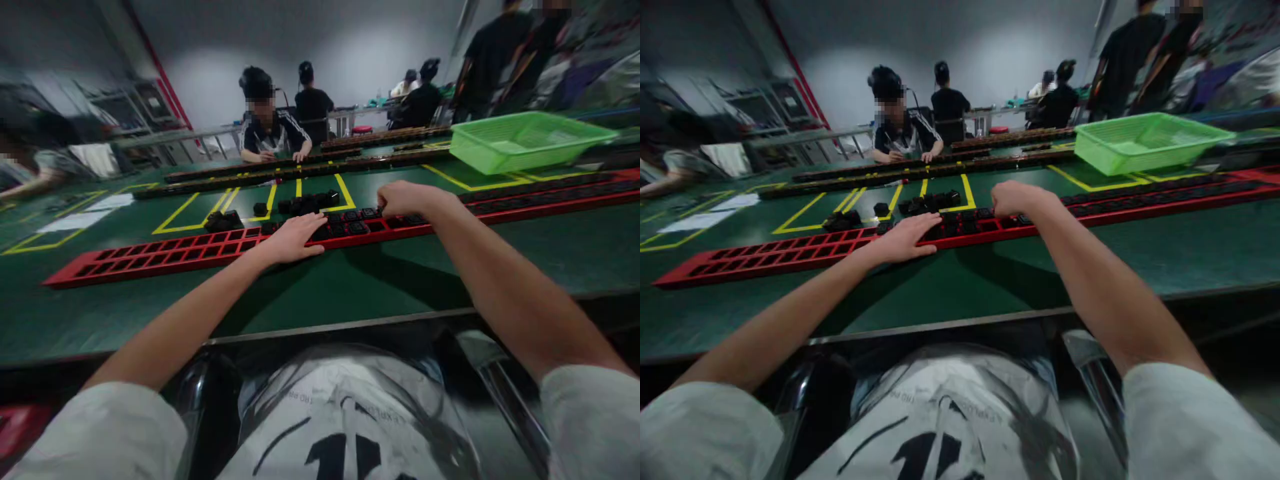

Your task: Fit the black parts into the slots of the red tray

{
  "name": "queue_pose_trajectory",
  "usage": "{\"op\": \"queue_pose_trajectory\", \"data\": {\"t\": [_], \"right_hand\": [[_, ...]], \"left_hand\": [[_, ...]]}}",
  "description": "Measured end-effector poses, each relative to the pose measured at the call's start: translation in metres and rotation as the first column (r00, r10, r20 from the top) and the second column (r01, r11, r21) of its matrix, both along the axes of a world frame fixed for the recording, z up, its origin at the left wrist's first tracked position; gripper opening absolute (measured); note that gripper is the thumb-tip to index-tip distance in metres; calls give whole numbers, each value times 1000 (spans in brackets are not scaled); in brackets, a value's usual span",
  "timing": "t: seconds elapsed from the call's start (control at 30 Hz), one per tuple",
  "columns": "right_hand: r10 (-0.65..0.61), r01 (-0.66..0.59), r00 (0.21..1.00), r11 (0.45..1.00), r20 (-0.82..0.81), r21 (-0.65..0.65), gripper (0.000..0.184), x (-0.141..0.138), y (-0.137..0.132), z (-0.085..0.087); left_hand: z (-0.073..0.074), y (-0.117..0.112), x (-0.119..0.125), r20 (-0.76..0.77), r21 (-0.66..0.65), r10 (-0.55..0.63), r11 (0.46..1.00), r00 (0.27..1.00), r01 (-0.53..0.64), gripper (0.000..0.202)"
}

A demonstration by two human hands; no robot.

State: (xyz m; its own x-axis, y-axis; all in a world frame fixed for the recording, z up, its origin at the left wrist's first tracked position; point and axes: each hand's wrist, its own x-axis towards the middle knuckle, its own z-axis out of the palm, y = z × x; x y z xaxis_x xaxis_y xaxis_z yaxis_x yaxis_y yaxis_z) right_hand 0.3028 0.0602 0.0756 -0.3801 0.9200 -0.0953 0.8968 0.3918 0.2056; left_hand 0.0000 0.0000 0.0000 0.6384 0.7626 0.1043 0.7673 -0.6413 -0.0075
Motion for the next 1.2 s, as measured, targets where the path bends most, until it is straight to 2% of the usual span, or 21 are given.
{"op": "queue_pose_trajectory", "data": {"t": [0.2,0.4,0.8,1.07,1.2], "right_hand": [[-60,60,998,998,12,3,20,-1,1,2],[37,-27,995,993,-88,111,28,-5,3,-3],[110,-92,986,986,-124,142,39,-22,3,-20],[-43,66,986,988,-162,141,48,-21,-2,-23],[-175,198,968,973,-179,119,56,-21,-3,-22]], "left_hand": [[2,0,-3,16,-10,-3,1000,1000,4,81],[2,-1,-2,11,-18,8,1000,1000,-8,82],[2,0,-4,22,-14,-13,1000,1000,13,81],[2,-1,-2,15,-14,-4,1000,1000,4,82],[3,-2,-1,14,-14,0,1000,1000,1,82]]}}
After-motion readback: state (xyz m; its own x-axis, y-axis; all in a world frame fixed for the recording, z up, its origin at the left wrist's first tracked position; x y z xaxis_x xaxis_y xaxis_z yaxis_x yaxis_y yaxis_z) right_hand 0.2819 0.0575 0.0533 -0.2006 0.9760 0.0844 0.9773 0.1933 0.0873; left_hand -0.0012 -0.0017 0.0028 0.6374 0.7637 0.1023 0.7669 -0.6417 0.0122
